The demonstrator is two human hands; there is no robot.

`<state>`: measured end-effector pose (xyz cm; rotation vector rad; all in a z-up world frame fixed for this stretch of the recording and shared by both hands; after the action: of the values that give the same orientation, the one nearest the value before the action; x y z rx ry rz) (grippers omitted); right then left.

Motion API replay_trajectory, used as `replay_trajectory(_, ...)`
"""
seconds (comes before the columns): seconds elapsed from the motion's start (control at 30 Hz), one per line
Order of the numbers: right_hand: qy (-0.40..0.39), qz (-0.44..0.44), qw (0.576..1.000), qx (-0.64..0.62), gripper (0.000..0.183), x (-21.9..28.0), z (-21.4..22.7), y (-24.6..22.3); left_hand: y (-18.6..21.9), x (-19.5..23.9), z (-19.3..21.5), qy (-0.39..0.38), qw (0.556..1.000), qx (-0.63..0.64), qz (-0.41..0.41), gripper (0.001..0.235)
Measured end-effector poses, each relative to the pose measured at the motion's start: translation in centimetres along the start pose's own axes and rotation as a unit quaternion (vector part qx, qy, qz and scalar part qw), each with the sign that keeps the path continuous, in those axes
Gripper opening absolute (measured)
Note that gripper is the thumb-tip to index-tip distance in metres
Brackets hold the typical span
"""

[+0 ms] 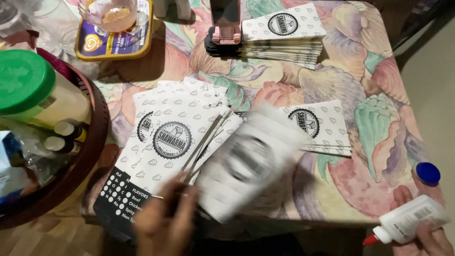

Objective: Applying glue to paper sleeves and folding them to prepare packaging.

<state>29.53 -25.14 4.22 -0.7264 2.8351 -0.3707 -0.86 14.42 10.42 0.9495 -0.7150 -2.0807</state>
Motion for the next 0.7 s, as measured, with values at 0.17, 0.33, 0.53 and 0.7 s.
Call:
replay_trajectory(0.17, 0.016, -0.024, 1.000, 0.007, 0.075, -0.3, -1.9, 0.8, -4.7, -3.1, 3.9, 0.043, 0.946, -0.293, -0.133, 0.040)
replay_trajectory(0.33, -0.017, -0.030, 0.999, -0.018, 0.084, -0.2, 0.1, -0.3, -3.1, -3.5, 1.1, 0.063, 0.883, -0.449, -0.121, 0.029)
replay_trajectory(0.53, 0.016, -0.024, 0.998, 0.054, 0.100, -0.3, 1.6, -1.1, 9.0, -2.8, -11.6, -0.101, 0.923, -0.009, -0.372, 0.045)
replay_trajectory(0.7, -0.056, -0.083, 0.994, -0.035, 0.083, 0.1, 0.4, -0.1, 7.2, -2.1, -24.2, -0.249, 0.845, -0.191, -0.433, 0.070)
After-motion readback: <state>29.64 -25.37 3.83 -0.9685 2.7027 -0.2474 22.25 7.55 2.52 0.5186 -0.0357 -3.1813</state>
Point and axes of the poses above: each hand's wrist, its own x-axis away from the middle knuckle, its own z-axis out of the back of the hand, y = z × x, the point moved 10 cm from there along -x, towards the middle knuckle, and after that the axes turned 9 degrees about -z, right-handed, at the moved point
